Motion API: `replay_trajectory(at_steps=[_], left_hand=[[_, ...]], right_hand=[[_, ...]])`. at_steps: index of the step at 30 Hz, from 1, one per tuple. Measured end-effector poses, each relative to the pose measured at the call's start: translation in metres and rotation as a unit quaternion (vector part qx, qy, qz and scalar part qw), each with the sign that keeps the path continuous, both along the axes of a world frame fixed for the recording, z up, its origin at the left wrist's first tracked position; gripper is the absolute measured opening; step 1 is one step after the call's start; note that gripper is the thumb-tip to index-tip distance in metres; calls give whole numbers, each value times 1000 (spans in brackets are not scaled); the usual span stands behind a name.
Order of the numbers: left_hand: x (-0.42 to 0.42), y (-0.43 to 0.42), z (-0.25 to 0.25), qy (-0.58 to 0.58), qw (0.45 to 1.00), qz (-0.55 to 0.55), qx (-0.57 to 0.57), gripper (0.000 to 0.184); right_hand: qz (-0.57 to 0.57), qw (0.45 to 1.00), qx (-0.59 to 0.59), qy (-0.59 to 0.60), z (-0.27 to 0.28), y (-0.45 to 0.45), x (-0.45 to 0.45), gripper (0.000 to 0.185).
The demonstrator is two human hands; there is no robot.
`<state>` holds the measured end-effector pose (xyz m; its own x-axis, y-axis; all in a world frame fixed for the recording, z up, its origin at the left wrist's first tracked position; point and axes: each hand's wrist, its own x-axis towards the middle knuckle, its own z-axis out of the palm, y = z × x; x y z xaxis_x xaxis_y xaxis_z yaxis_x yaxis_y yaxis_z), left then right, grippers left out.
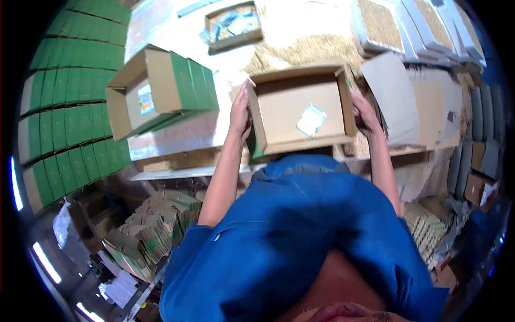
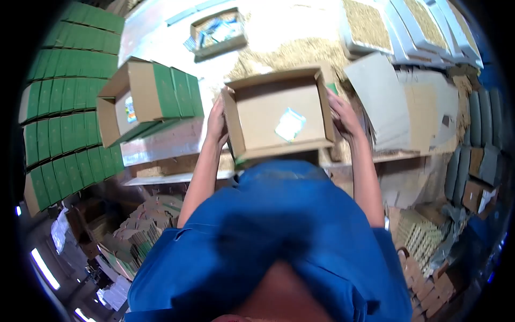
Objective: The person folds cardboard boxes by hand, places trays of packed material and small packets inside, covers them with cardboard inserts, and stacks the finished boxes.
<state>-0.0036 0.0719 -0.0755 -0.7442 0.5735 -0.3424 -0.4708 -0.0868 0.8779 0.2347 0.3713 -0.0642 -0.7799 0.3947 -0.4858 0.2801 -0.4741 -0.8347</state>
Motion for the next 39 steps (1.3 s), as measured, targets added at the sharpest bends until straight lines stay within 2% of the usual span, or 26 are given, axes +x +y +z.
replay_trajectory(at_steps=[2,3,4,5,6,7,12,14,15,16,18,20,23,24,26,27,28,30,32,33,34,35,36,37,38,39], left_hand=[[49,-11,36,-133,990,-30,29,57],[57,-15,33,-136,989,-44,41,67],[62,-11,26,-142,988,-46,40,67],[66,-7,16,-18,996,-60,-64,76],[70,-5,9,110,978,-74,-164,86],[69,-1,10,197,947,-94,-237,103],[70,-12,-9,273,916,-86,-281,90],[64,-9,-6,265,911,-80,-306,88],[53,-16,-48,259,923,-79,-272,87],[51,-18,-52,243,927,-70,-275,83],[47,-24,-41,257,931,-67,-250,80],[43,-32,-20,260,926,-62,-267,78],[35,-43,-20,169,978,-100,-74,66],[29,-49,-13,175,978,-92,-70,66],[24,-71,12,63,993,-72,-66,64],[21,-85,29,-57,997,-54,2,63],[21,-98,39,-72,996,8,55,57],[12,-139,37,44,993,103,-32,50],[-6,-192,42,119,948,224,-195,48],[-11,-213,72,168,932,287,-144,50],[-20,-225,96,217,883,394,-135,45],[-44,-258,100,261,858,404,-178,48],[-72,-276,104,314,842,417,-134,49],[-97,-289,110,366,821,428,-90,51],[-113,-298,123,404,828,376,-99,54],[-130,-301,125,377,857,343,-78,52]], right_hand=[[9,1000,9,4,7,-20,-12,58],[11,999,35,-12,13,-33,-20,61],[14,996,82,-26,9,-38,-27,66],[75,986,140,-40,3,-38,-31,80],[136,969,197,-51,-2,-37,-37,94],[83,911,376,-146,-16,-49,-44,102],[60,912,391,-108,-13,-55,-31,106],[36,965,252,-70,13,-63,-31,100],[23,986,159,-40,15,-65,-25,96],[15,998,61,-13,11,-63,-15,92],[-21,998,-49,-21,-24,-57,2,83],[-52,995,-77,-35,-28,-77,13,69],[-55,993,-103,-5,-12,-101,12,45],[-48,994,-98,0,-9,-105,8,45],[-130,981,-145,21,-5,-111,0,42],[-210,966,-152,6,-8,-113,-7,46],[-199,959,-191,66,9,-122,-16,54],[-160,942,-278,99,42,-121,-40,59],[-100,916,-361,141,56,-103,-73,62],[-94,927,-319,173,74,-99,-94,61],[-87,935,-275,204,94,-97,-114,61],[-48,926,-297,228,104,-93,-136,60],[-6,914,-319,252,115,-92,-158,59],[-15,934,-244,259,128,-101,-180,58],[-24,949,-168,265,140,-117,-202,58],[-18,957,-123,261,149,-135,-221,58]])
